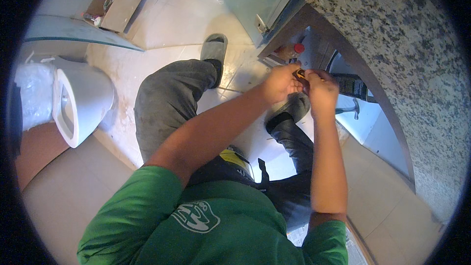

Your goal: The person kneels under a bathroom vanity and uses a utility knife to trim a wooden strip along the underside edge of the countertop. They repeatedly test the fit of the strip against the granite edge and adjust it by hand.

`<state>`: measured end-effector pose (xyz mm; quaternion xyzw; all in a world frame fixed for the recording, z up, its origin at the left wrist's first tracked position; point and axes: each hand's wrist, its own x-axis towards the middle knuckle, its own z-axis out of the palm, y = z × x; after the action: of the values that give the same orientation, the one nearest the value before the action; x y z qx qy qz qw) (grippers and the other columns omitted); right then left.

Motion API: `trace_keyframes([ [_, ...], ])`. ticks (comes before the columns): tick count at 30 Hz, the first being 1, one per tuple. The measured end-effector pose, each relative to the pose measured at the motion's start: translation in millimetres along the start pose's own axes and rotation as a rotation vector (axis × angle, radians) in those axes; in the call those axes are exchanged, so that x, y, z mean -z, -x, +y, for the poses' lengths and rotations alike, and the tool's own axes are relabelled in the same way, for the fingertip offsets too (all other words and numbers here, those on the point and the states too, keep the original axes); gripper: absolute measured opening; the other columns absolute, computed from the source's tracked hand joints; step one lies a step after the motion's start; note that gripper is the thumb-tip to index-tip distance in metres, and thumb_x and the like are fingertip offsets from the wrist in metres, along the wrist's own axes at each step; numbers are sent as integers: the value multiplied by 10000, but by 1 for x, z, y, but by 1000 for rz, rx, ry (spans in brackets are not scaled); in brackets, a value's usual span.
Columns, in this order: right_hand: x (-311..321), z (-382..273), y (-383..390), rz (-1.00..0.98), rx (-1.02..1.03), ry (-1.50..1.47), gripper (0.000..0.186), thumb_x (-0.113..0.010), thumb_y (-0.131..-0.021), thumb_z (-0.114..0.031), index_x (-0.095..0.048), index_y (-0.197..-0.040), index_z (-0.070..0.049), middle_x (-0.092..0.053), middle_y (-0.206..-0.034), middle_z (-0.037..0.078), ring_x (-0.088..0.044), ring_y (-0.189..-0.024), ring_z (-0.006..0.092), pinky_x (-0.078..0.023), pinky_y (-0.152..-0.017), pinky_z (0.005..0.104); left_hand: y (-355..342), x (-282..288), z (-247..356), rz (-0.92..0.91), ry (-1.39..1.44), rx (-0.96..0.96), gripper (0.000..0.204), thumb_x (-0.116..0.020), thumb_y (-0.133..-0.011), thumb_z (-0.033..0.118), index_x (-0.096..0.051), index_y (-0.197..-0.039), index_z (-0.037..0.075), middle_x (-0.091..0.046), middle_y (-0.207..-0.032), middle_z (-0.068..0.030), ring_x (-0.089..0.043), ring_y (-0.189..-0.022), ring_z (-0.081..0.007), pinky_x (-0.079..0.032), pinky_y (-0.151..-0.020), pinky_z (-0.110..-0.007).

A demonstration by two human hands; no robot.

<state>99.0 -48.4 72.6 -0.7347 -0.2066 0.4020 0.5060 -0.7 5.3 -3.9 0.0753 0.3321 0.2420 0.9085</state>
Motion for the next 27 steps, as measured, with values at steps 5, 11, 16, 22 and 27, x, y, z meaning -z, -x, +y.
trace_keyframes([
  [5,-3,6,-7,-26,-27,176,169,-706,-871,-143,-730,-930,14,-676,-760,48,-541,-566,100,-397,-505,256,-13,18,-3,17,1,4,300,-549,-1026,340,-631,-948,62,-674,-832,-82,-636,-680,-198,-557,-668,-361],
  [11,-4,7,-2,6,-15,52,181,-705,-883,-164,-724,-932,10,-646,-735,34,-517,-558,101,-378,-502,256,-8,8,-5,29,0,31,279,-539,-1030,315,-627,-968,58,-675,-839,-88,-652,-714,-210,-561,-692,-363],
  [16,-8,10,-6,-27,-14,116,188,-708,-887,-194,-713,-936,-13,-610,-699,20,-490,-544,97,-358,-501,245,-18,22,-6,-3,10,11,271,-555,-1025,320,-621,-998,58,-675,-871,-102,-655,-735,-222,-560,-729,-375],
  [22,-7,29,-14,-12,7,164,169,-713,-875,-158,-726,-908,7,-657,-738,50,-561,-584,123,-440,-536,265,-22,30,-8,-25,1,25,267,-546,-1033,307,-621,-994,54,-677,-866,-104,-667,-742,-223,-562,-696,-358],
  [27,-6,21,-10,-14,-50,214,185,-705,-869,-148,-736,-893,33,-675,-756,53,-575,-601,126,-462,-552,269,-25,34,-9,-8,-21,7,293,-531,-1041,321,-623,-979,50,-674,-841,-100,-668,-732,-216,-567,-691,-354],
])
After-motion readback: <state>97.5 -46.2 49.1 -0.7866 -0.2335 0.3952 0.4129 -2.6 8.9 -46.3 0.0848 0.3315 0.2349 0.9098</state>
